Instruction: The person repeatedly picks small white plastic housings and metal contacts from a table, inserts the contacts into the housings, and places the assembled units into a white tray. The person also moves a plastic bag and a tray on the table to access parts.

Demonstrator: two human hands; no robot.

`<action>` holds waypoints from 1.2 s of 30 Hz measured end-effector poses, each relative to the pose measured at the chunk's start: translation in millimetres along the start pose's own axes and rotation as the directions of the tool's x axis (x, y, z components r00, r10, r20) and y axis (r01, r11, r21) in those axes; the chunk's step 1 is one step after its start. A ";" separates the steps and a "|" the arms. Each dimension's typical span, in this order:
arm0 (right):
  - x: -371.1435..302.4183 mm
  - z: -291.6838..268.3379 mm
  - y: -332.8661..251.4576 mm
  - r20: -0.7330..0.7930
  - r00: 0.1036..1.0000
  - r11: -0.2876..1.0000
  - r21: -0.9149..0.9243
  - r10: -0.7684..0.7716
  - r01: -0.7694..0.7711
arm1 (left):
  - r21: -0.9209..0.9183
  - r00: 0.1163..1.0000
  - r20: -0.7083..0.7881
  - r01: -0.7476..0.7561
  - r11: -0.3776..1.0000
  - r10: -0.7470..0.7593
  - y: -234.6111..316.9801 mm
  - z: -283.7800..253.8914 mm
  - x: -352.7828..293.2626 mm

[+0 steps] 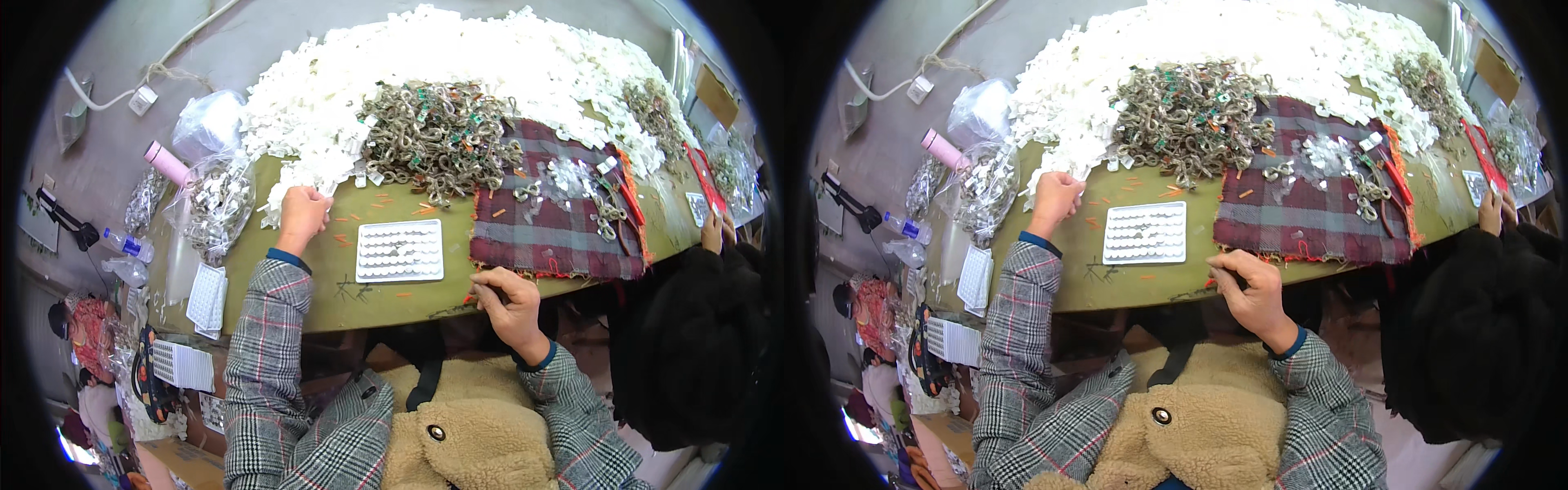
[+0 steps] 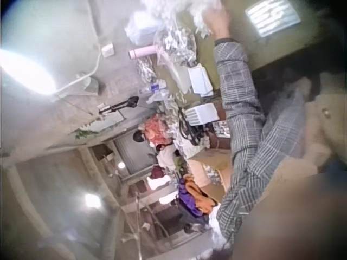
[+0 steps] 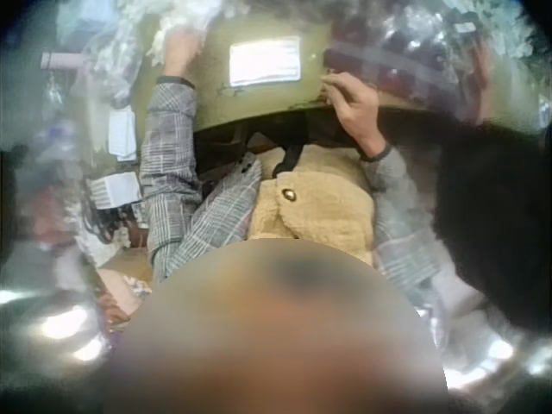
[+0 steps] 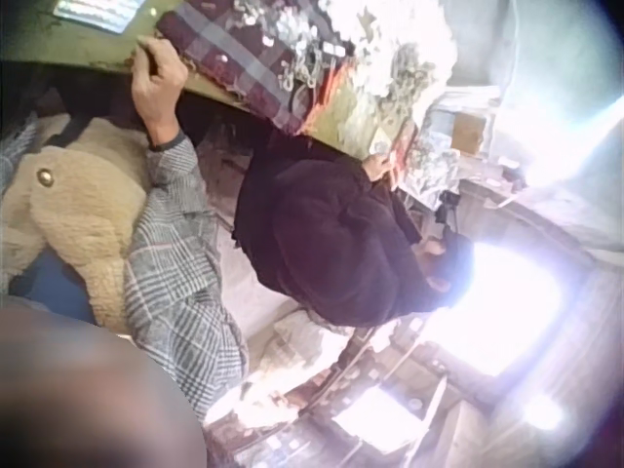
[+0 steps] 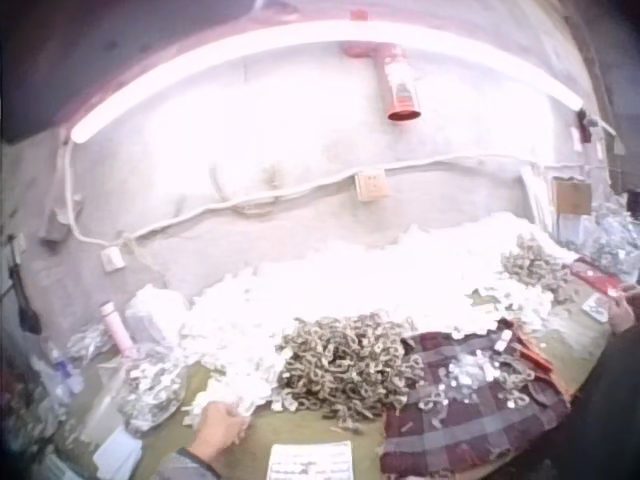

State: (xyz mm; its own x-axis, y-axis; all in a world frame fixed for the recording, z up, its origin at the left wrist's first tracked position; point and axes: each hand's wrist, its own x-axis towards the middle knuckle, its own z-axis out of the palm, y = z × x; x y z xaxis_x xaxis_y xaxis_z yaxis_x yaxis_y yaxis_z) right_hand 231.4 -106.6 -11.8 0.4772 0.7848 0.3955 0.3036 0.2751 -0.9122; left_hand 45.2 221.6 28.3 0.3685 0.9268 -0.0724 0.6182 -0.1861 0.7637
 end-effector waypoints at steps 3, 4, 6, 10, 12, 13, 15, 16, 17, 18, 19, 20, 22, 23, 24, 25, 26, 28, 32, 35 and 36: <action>1.0 -0.2 0.4 0.000 1.000 0.999 0.033 -0.014 0.014 | -0.126 0.984 0.139 0.125 0.984 -0.108 -4.1 -15.5 -7.1; 2.1 -0.7 -0.2 0.010 1.000 0.999 0.045 -0.020 0.019 | -0.215 0.968 0.213 0.180 0.960 -0.134 -3.5 -24.7 -11.8; 3.7 -0.2 -3.9 0.003 1.000 0.999 0.035 0.002 -0.002 | -0.337 0.902 0.389 0.331 0.881 -0.190 2.6 -40.4 -28.6; 5.5 8.1 -19.5 0.041 0.969 0.932 0.269 0.243 -0.244 | -0.600 0.877 0.477 0.369 0.710 -0.053 33.5 -34.0 -99.7; 0.6 17.6 -28.5 0.107 0.937 0.845 0.407 0.334 -0.348 | -0.569 0.894 0.442 0.216 0.794 0.074 46.6 0.5 -150.7; -3.0 23.9 -32.0 0.135 0.945 0.827 0.457 0.298 -0.327 | -0.536 0.887 0.437 0.122 0.835 0.151 50.6 17.8 -178.5; -8.7 31.2 -35.1 0.170 0.938 0.856 0.384 0.302 -0.346 | -0.412 0.898 0.389 -0.028 0.911 0.204 56.9 49.0 -213.2; -12.8 32.5 -35.9 0.151 0.927 0.881 0.293 0.342 -0.373 | -0.232 0.888 0.241 -0.339 0.912 0.391 58.7 59.8 -219.5; -16.1 33.7 -36.1 0.139 0.919 0.899 0.196 0.370 -0.392 | -0.029 0.800 0.131 -0.587 0.809 0.585 59.4 67.5 -223.4; -18.9 32.9 -35.8 0.137 0.931 0.904 0.225 0.339 -0.362 | 0.016 0.773 0.113 -0.630 0.776 0.625 59.2 72.9 -225.5; -20.9 30.5 -35.6 0.141 0.930 0.902 0.231 0.340 -0.365 | 0.058 0.749 0.102 -0.661 0.748 0.655 58.9 76.2 -227.3; -22.8 28.7 -36.1 0.146 0.929 0.899 0.239 0.341 -0.368 | 0.092 0.722 0.091 -0.691 0.717 0.685 57.9 77.5 -230.0; -22.5 21.3 -37.6 0.158 0.923 0.873 0.301 0.350 -0.383 | -0.058 0.776 0.112 -0.619 0.783 0.621 56.6 74.1 -232.7; -21.5 17.1 -38.7 0.172 0.915 0.857 0.323 0.364 -0.402 | -0.142 0.798 0.131 -0.573 0.807 0.589 55.9 72.3 -235.0; -19.9 12.6 -40.1 0.195 0.912 0.832 0.375 0.362 -0.410 | -0.320 0.891 0.128 -0.379 0.868 0.436 55.8 70.4 -233.2; -18.4 8.8 -41.6 0.225 0.921 0.839 0.384 0.319 -0.385 | -0.403 0.912 0.165 -0.285 0.870 0.376 55.3 66.5 -227.9; -17.6 5.6 -43.5 0.262 0.917 0.841 0.381 0.300 -0.384 | -0.514 0.892 0.300 -0.147 0.845 0.337 54.3 61.2 -224.6; -17.4 4.0 -48.5 0.325 0.892 0.861 0.299 0.314 -0.412 | -0.618 0.768 0.576 0.184 0.764 0.280 50.9 54.8 -217.7; -8.2 0.4 -62.0 0.339 0.926 0.986 -0.026 0.167 -0.168 | -0.576 0.606 0.760 0.460 0.676 0.235 40.1 56.4 -207.7; 26.1 -28.8 -65.6 0.325 0.945 0.970 -0.241 0.044 0.038 | -0.556 0.508 0.821 0.608 0.567 0.261 31.1 62.1 -201.9; 46.9 -43.5 -61.3 0.179 0.983 0.946 -0.311 -0.039 0.094 | -0.558 0.503 0.823 0.625 0.546 0.265 28.5 63.9 -202.5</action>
State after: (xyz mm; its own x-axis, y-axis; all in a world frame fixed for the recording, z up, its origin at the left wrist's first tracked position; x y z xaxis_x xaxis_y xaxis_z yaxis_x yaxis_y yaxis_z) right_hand 271.1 -110.8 67.3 0.3094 0.8602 0.4054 0.5884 0.1617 -0.7922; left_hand 32.6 7.7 23.8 0.9205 0.1481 -0.3615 0.1803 0.6598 0.7295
